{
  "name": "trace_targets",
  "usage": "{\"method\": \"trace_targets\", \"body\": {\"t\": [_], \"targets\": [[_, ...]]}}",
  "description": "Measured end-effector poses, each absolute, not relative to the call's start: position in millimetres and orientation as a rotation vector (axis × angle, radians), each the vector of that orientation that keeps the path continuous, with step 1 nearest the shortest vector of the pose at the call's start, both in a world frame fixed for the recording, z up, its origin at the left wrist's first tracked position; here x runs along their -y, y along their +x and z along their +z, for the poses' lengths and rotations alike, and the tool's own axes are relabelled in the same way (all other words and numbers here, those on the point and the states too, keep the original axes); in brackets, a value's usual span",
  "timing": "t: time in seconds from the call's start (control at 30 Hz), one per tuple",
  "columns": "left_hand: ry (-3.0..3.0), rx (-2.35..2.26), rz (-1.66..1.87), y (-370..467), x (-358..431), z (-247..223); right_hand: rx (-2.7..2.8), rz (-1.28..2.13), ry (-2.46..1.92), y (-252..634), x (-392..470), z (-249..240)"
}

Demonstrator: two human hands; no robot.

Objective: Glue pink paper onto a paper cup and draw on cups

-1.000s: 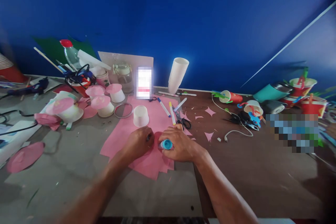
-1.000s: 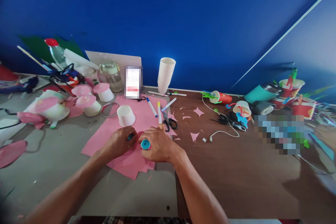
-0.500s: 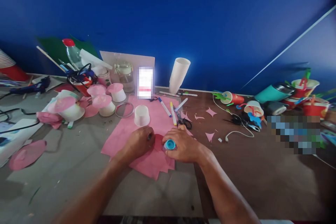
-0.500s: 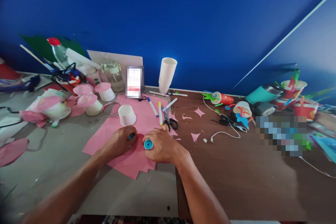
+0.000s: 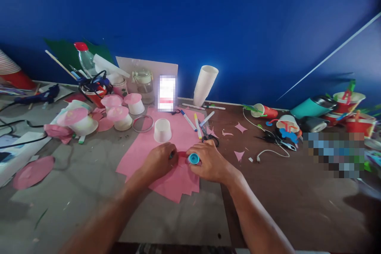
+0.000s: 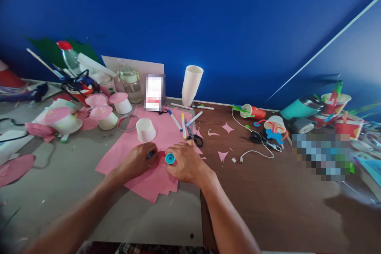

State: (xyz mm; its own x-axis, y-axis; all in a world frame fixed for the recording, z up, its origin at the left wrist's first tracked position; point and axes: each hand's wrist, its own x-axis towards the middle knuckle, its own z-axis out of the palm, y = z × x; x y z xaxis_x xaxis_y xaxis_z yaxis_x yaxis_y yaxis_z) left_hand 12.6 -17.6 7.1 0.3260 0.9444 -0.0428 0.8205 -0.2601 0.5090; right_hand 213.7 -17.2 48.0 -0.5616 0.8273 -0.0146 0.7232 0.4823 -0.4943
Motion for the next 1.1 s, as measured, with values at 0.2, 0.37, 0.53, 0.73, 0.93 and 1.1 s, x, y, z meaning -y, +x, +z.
{"method": "trace_targets", "body": {"t": [0.2, 0.37, 0.53, 0.73, 0.93, 1.1], "targets": [[2.145, -1.550, 0.379, 14, 16, 6, 2.373, 0.782, -1.255, 219, 10, 43], [2.132, -1.572, 0.362, 14, 16, 12, 2.111, 1.082, -1.283, 223, 5, 46], [2.050, -1.549, 0.389, 14, 15, 17, 1.995, 1.243, -1.299, 229, 1, 44], [2.053, -1.545, 0.429, 13, 15, 16, 1.753, 1.313, -1.209, 242, -4, 42], [2.076, -1.564, 0.434, 11, 15, 11, 1.372, 1.264, -1.217, 254, -12, 29], [2.093, -1.561, 0.419, 13, 16, 13, 1.496, 1.285, -1.166, 249, -9, 30]]}}
